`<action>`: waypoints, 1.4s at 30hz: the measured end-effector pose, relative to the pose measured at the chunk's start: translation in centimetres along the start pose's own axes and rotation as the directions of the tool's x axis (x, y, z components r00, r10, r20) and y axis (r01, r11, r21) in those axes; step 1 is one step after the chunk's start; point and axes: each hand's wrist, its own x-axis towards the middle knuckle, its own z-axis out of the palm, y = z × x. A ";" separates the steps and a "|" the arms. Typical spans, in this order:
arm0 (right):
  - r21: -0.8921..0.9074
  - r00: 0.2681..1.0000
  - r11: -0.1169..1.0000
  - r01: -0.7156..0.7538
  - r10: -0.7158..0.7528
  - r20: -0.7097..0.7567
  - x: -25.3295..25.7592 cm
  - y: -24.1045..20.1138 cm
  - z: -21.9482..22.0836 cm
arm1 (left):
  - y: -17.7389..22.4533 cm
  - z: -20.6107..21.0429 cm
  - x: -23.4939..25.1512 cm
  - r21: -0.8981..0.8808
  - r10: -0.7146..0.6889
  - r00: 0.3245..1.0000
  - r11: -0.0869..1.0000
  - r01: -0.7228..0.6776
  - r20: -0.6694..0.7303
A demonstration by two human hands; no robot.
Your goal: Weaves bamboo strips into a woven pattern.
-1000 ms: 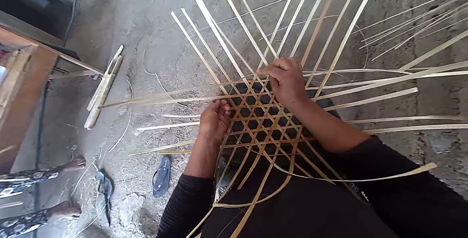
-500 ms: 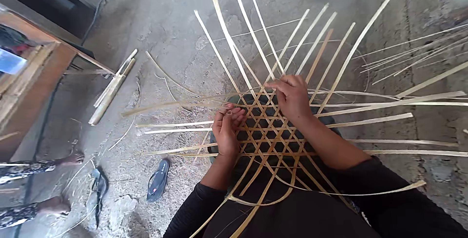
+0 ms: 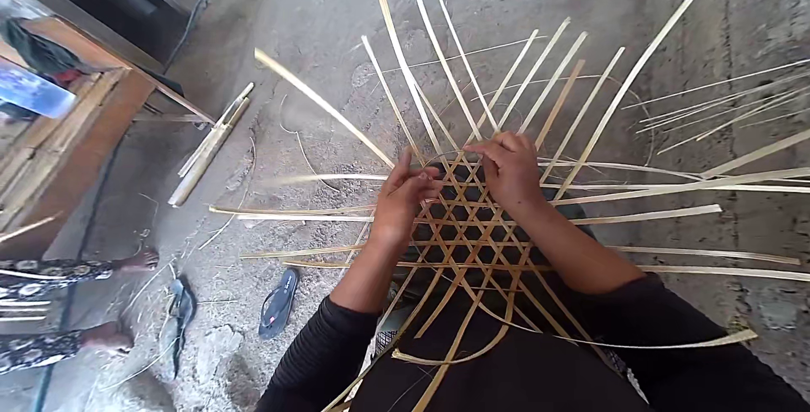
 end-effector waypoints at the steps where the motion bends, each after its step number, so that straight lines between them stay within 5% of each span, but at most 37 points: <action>1: -0.005 1.000 1.000 -0.002 0.002 -0.002 0.0 0.1 0.0 | -0.5 -0.6 1.1 0.142 0.068 0.998 0.987 -0.069 0.010; 3: -0.013 1.000 1.000 0.001 -0.001 -0.005 0.0 0.1 0.0 | -1.9 -1.7 3.3 0.161 0.097 0.994 0.983 -0.087 -0.054; 5: -0.023 1.000 1.000 0.005 -0.005 0.001 0.1 0.0 -0.2 | -2.9 -2.5 5.4 -0.023 -0.050 0.992 0.999 0.048 -0.113; 8: -0.034 1.000 0.999 -0.012 0.013 0.023 0.3 0.1 -0.4 | -2.1 -3.3 7.4 -0.070 -0.192 0.981 0.978 0.194 0.036; 11: -0.036 0.999 0.999 -0.018 0.019 0.031 0.4 0.2 -0.5 | -1.7 -3.6 7.6 -0.075 -0.192 0.973 0.976 0.203 0.128; 14: -0.028 0.999 0.999 -0.025 0.026 0.033 0.5 0.0 -0.5 | -2.7 -2.2 6.3 -0.104 -0.068 0.990 0.993 0.055 -0.128; 16: -0.010 0.999 1.000 -0.026 0.027 0.037 0.4 -0.1 -0.6 | -3.9 -1.0 4.5 0.002 0.169 0.957 0.985 -0.174 -0.234; 18: -0.006 0.999 1.000 -0.022 0.022 0.032 0.5 0.0 -0.6 | -3.8 -0.9 3.5 0.209 0.356 0.923 0.923 -0.323 -0.145; 21: -0.010 0.999 1.000 -0.020 0.020 0.041 0.5 0.0 -0.6 | -2.1 -1.9 3.6 0.679 0.409 0.910 0.651 -0.339 0.063; 23: -0.016 0.998 1.000 -0.020 0.021 0.051 0.5 -0.1 -0.5 | -0.7 -2.3 4.9 0.821 0.298 0.953 0.529 -0.212 0.054; 27: -0.070 0.999 0.998 -0.009 0.012 0.053 0.4 -0.1 -0.3 | -0.3 -2.4 7.5 0.829 0.171 0.980 0.559 -0.010 -0.104; 31: -0.077 0.999 0.997 0.010 -0.006 0.054 0.2 -0.3 -1.0 | 1.4 -2.1 2.9 0.861 0.382 0.919 0.496 -0.113 -0.099; 36: -0.081 0.996 0.993 0.085 -0.082 0.043 0.7 -0.4 -1.6 | -1.7 -3.2 -5.4 0.928 0.173 0.983 0.354 -0.116 0.057; 42: -0.067 0.992 0.990 0.123 -0.119 0.048 1.1 -0.7 -0.9 | -4.0 -3.4 -7.6 0.925 0.320 0.947 0.346 -0.156 0.040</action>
